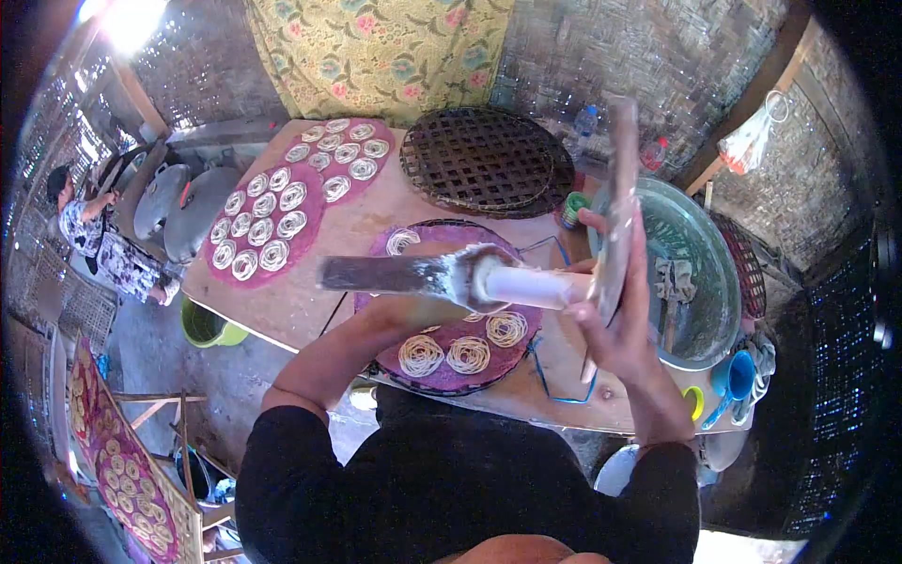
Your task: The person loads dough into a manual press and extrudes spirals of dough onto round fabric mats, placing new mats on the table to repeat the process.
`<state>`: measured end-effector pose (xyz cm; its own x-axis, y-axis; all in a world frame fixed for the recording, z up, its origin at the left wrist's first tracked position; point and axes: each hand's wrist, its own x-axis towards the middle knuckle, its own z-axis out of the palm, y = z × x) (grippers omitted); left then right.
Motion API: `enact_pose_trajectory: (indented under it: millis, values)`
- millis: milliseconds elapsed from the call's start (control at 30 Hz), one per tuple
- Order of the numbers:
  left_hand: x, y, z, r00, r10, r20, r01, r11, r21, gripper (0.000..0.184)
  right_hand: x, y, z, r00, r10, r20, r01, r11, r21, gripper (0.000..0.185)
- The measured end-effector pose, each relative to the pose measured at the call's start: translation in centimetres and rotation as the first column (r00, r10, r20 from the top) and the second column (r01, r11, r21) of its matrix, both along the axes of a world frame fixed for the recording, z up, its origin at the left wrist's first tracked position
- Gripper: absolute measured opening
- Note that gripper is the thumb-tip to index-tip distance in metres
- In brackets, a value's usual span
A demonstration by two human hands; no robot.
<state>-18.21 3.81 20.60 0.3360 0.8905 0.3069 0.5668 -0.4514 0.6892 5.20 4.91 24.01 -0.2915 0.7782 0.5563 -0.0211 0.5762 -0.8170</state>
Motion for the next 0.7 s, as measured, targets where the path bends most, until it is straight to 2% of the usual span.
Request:
enact_pose_trajectory:
  millis: [33, 100, 133, 167, 200, 233, 367, 500, 533, 567, 600, 633, 667, 700]
  values:
    - [-0.3, -0.2, -0.3, 1.000, -0.023, 0.019, 0.023, 1.000, -0.005, 0.039, 0.2, 0.2, 0.1, 0.978, -0.020, 0.206, -0.018, 0.983, 0.184, 0.095]
    - [-0.6, -0.1, -0.3, 0.998, -0.042, 0.043, 0.042, 0.999, -0.006, 0.039, 0.1, 0.5, 0.4, 0.913, -0.074, 0.401, -0.082, 0.931, 0.357, 0.100]
    - [-0.3, -0.2, 0.1, 0.998, -0.058, 0.040, 0.063, 0.987, -0.148, 0.038, 0.1, 0.3, 0.3, 0.895, -0.015, 0.446, -0.130, 0.947, 0.293, 0.103]
    - [-0.3, -0.3, 0.2, 0.996, -0.074, 0.041, 0.082, 0.954, -0.289, 0.036, -0.2, 0.4, 0.2, 0.886, 0.013, 0.464, -0.176, 0.935, 0.309, 0.105]
    - [-0.8, -0.7, -0.3, 0.965, -0.117, 0.233, 0.172, 0.957, -0.233, 0.035, -0.5, 0.4, 0.1, 0.875, 0.042, 0.482, -0.222, 0.920, 0.323, 0.106]
    - [-0.7, -0.7, -1.5, 0.964, -0.111, 0.240, 0.169, 0.957, -0.238, 0.035, -0.8, 0.5, 0.1, 0.863, 0.071, 0.499, -0.269, 0.903, 0.335, 0.108]
    - [0.2, -0.3, -5.3, 0.976, -0.208, 0.067, 0.216, 0.966, -0.143, 0.034, -2.2, 0.4, -2.3, 0.849, 0.206, 0.487, -0.342, 0.916, 0.209, 0.105]
    - [-0.3, 1.3, -9.9, 0.913, -0.226, 0.339, 0.277, 0.955, -0.108, 0.037, -3.3, 1.3, -1.9, 0.796, 0.129, 0.591, -0.296, 0.935, 0.195, 0.105]
    - [-1.0, 1.5, -7.7, 0.938, -0.219, 0.269, 0.290, 0.920, -0.263, 0.050, -3.8, 1.2, -0.6, 0.883, 0.344, 0.321, -0.291, 0.935, -0.202, 0.106]
    - [-1.8, 1.7, -5.5, 0.955, -0.221, 0.197, 0.286, 0.865, -0.413, 0.064, -3.3, 2.1, -0.7, 0.854, 0.500, 0.140, -0.386, 0.791, -0.474, 0.111]
    - [-2.7, 1.7, -3.6, 0.957, -0.186, 0.221, 0.271, 0.843, -0.464, 0.066, -2.7, 2.9, -0.7, 0.836, 0.545, -0.061, -0.430, 0.582, -0.690, 0.116]
    - [-3.5, 1.7, -1.8, 0.959, -0.148, 0.242, 0.256, 0.819, -0.514, 0.068, -0.3, 4.0, -3.2, 0.704, 0.703, -0.101, -0.521, 0.415, -0.746, 0.119]
    - [-4.6, 1.7, 0.7, 0.954, -0.227, 0.197, 0.280, 0.908, -0.311, 0.066, 2.1, 5.1, -5.6, 0.541, 0.830, -0.135, -0.566, 0.240, -0.789, 0.124]
    - [-5.6, 1.9, 2.5, 0.948, -0.289, 0.131, 0.302, 0.949, -0.091, 0.063, 2.5, 5.3, -6.2, 0.439, 0.846, -0.303, -0.630, 0.049, -0.775, 0.124]
